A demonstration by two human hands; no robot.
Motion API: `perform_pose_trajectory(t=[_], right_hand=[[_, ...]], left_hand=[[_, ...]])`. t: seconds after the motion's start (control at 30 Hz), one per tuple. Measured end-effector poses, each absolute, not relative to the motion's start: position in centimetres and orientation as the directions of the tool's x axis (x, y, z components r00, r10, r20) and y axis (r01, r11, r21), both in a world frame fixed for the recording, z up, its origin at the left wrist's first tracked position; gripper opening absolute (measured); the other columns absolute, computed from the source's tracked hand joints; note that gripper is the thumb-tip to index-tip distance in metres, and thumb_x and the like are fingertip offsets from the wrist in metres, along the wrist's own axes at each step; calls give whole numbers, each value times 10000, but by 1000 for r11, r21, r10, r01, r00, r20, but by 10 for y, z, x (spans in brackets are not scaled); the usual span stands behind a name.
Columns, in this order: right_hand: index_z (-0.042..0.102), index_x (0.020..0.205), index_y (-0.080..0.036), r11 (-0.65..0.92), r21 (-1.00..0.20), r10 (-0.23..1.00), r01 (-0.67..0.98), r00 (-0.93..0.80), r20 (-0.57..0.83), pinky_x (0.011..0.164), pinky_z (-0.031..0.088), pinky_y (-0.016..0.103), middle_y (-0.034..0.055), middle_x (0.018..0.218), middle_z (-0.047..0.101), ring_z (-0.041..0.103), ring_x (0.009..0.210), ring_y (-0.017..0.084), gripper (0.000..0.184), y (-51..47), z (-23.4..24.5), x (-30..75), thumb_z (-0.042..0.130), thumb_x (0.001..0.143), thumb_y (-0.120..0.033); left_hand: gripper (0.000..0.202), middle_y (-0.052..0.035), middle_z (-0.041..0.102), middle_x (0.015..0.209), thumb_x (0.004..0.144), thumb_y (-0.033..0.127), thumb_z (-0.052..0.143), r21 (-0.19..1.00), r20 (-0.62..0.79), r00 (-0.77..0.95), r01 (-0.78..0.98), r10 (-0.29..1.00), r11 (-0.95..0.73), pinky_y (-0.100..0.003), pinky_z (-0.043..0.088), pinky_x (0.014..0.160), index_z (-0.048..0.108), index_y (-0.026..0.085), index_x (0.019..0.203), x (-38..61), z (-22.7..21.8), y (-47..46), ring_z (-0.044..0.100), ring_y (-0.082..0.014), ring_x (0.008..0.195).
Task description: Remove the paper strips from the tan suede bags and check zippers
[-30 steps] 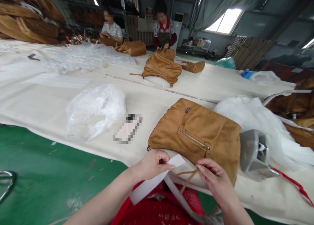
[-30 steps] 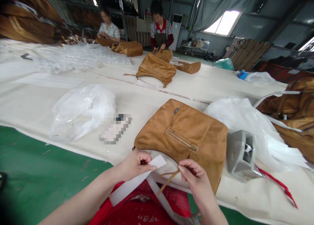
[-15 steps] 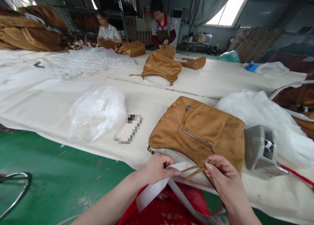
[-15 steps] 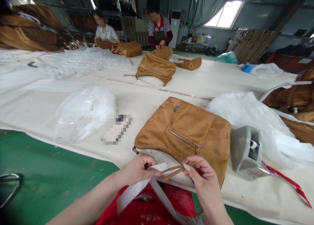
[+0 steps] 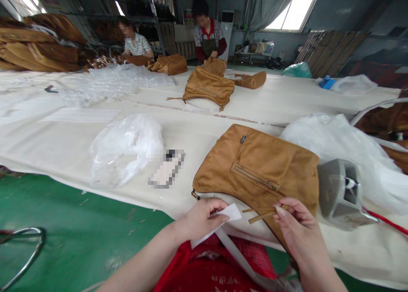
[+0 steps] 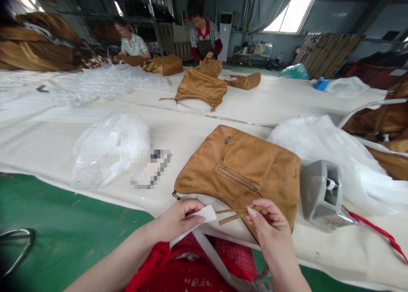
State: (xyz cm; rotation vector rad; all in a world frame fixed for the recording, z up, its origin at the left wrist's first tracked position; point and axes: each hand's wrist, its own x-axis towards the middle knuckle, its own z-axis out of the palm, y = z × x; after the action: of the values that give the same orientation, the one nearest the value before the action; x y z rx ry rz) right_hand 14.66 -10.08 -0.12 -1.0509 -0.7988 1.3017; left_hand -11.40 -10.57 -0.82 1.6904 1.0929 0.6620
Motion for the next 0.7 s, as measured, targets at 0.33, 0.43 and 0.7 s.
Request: perform_pose_trajectory(t=[0.33, 0.43, 0.7], right_hand=[[725, 835, -243, -73, -938, 985, -339, 123, -121, 591, 562, 161, -10, 720, 695, 631, 591, 88, 255, -103, -3, 145, 863, 621, -232], [724, 836, -242, -79, -935, 985, -347, 114, -125, 588, 557, 159, -8, 730, 689, 633, 613, 92, 264, -103, -3, 146, 866, 614, -229], [702, 862, -239, -155, -957, 983, -247, 58, -174, 546, 508, 159, -9, 763, 678, 601, 593, 86, 283, -102, -12, 145, 863, 633, -281]], left_hand=[[329, 50, 431, 575, 772, 406, 697, 955, -144, 437, 298, 888, 9, -205, 259, 501, 597, 130, 622, -113, -12, -105, 356, -76, 549], [365, 53, 408, 564, 834, 407, 633, 952, -85, 485, 296, 870, -71, -207, 256, 509, 567, 132, 604, -115, -9, -104, 351, -74, 549], [313, 40, 496, 614, 812, 416, 661, 944, -102, 560, 315, 822, -98, -183, 291, 529, 628, 131, 684, -118, -10, -102, 409, -77, 580]])
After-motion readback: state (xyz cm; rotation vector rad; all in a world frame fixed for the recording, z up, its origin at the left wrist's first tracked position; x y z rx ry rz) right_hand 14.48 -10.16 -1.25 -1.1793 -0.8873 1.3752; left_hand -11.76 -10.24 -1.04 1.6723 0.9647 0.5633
